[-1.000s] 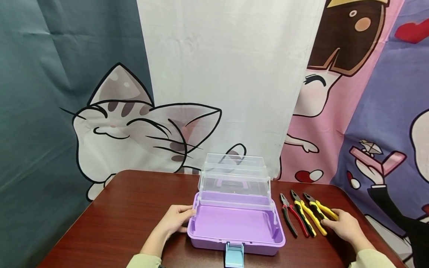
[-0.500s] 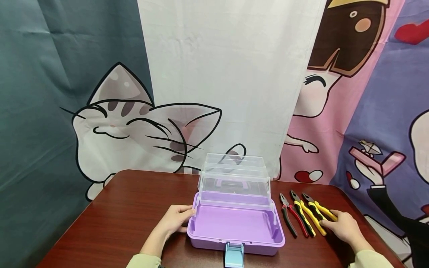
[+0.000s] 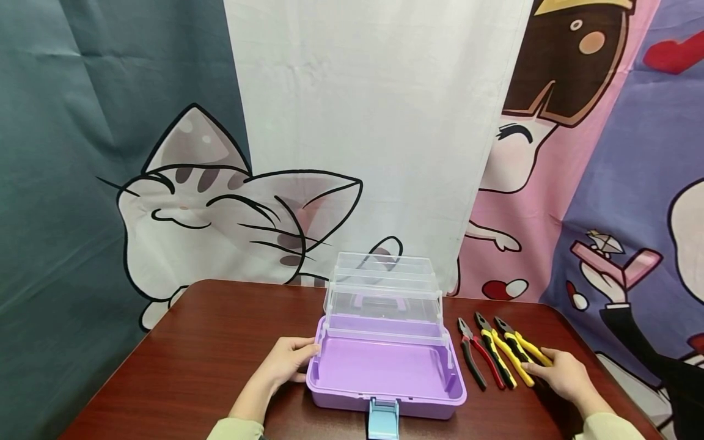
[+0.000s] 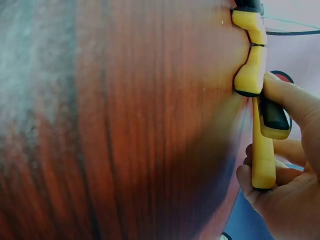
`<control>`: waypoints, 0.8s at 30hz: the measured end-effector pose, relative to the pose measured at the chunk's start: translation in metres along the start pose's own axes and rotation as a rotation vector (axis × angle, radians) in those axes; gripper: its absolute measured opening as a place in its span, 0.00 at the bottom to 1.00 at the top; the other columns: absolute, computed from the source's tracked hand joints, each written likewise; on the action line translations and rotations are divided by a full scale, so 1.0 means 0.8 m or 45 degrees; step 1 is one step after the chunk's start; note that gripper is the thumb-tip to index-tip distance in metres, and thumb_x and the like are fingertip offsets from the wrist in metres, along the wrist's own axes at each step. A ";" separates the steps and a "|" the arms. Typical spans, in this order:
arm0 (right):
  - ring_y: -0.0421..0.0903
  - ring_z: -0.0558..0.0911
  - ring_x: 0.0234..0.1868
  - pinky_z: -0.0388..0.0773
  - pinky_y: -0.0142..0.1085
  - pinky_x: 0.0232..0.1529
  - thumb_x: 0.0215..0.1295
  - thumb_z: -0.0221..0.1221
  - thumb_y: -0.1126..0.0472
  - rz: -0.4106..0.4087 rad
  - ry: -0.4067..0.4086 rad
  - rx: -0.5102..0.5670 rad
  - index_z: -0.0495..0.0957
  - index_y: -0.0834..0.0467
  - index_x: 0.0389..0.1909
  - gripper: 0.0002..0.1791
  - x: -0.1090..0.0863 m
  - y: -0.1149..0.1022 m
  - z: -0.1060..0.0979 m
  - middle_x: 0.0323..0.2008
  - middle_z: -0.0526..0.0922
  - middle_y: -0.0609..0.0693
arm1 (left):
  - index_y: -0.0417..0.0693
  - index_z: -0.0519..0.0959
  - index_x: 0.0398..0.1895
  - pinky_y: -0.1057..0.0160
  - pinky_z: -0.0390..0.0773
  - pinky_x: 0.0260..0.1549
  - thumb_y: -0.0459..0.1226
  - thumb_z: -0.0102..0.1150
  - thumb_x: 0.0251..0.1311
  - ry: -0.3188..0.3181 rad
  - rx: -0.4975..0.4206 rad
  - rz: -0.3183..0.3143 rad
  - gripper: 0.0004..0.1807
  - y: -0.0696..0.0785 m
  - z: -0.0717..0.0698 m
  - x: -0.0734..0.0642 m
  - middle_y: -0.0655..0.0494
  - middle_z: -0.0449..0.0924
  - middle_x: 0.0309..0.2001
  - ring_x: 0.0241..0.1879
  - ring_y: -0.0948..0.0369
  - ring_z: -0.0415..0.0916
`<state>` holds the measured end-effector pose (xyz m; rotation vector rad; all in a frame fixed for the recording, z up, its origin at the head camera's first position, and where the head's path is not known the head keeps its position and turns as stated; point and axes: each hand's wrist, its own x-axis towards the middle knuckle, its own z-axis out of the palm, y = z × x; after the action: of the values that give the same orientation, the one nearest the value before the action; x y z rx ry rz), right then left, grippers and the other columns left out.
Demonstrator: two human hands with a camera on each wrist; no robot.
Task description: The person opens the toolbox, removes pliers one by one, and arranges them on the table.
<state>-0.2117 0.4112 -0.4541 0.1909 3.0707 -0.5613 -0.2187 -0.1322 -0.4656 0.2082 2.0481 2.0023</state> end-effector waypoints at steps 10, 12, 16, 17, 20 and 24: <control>0.72 0.74 0.49 0.73 0.61 0.45 0.56 0.63 0.49 -0.032 0.107 0.046 0.73 0.77 0.50 0.35 -0.005 0.003 -0.006 0.44 0.80 0.73 | 0.27 0.66 0.61 0.51 0.85 0.35 0.41 0.55 0.63 0.009 0.008 -0.001 0.30 -0.003 -0.001 0.002 0.29 0.78 0.49 0.43 0.52 0.82; 0.72 0.74 0.49 0.72 0.61 0.46 0.57 0.63 0.49 -0.032 0.110 0.047 0.73 0.77 0.50 0.34 -0.005 0.002 -0.007 0.42 0.81 0.71 | 0.27 0.66 0.62 0.51 0.85 0.35 0.41 0.55 0.63 0.012 0.009 0.002 0.30 -0.003 -0.002 0.002 0.30 0.78 0.49 0.43 0.52 0.82; 0.73 0.73 0.50 0.73 0.61 0.46 0.57 0.62 0.45 0.001 0.077 0.060 0.74 0.76 0.50 0.36 -0.005 -0.003 -0.008 0.44 0.80 0.72 | 0.27 0.66 0.62 0.50 0.85 0.35 0.41 0.55 0.63 0.011 0.007 0.004 0.30 -0.003 -0.002 0.002 0.30 0.78 0.49 0.43 0.52 0.82; 0.73 0.72 0.50 0.73 0.61 0.46 0.56 0.62 0.44 0.008 0.065 0.062 0.74 0.76 0.50 0.37 -0.005 -0.003 -0.007 0.45 0.79 0.73 | 0.27 0.66 0.62 0.50 0.85 0.35 0.41 0.55 0.63 0.008 0.005 0.003 0.30 -0.003 -0.001 0.002 0.30 0.78 0.49 0.43 0.52 0.82; 0.73 0.72 0.51 0.73 0.61 0.47 0.55 0.63 0.41 0.023 0.027 0.072 0.73 0.76 0.50 0.40 -0.005 -0.005 -0.005 0.47 0.77 0.74 | 0.27 0.66 0.62 0.50 0.85 0.35 0.41 0.55 0.63 0.006 0.004 -0.001 0.30 -0.004 -0.001 0.002 0.29 0.78 0.49 0.44 0.52 0.81; 0.73 0.73 0.50 0.74 0.60 0.47 0.52 0.64 0.40 0.011 0.011 0.052 0.73 0.77 0.50 0.42 -0.005 -0.008 -0.002 0.48 0.76 0.75 | 0.28 0.67 0.62 0.50 0.85 0.35 0.41 0.55 0.63 0.016 0.006 0.000 0.30 -0.004 0.000 0.002 0.29 0.77 0.50 0.44 0.52 0.81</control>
<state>-0.2085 0.4055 -0.4506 0.2075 3.0669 -0.6253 -0.2198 -0.1322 -0.4690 0.1970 2.0609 2.0037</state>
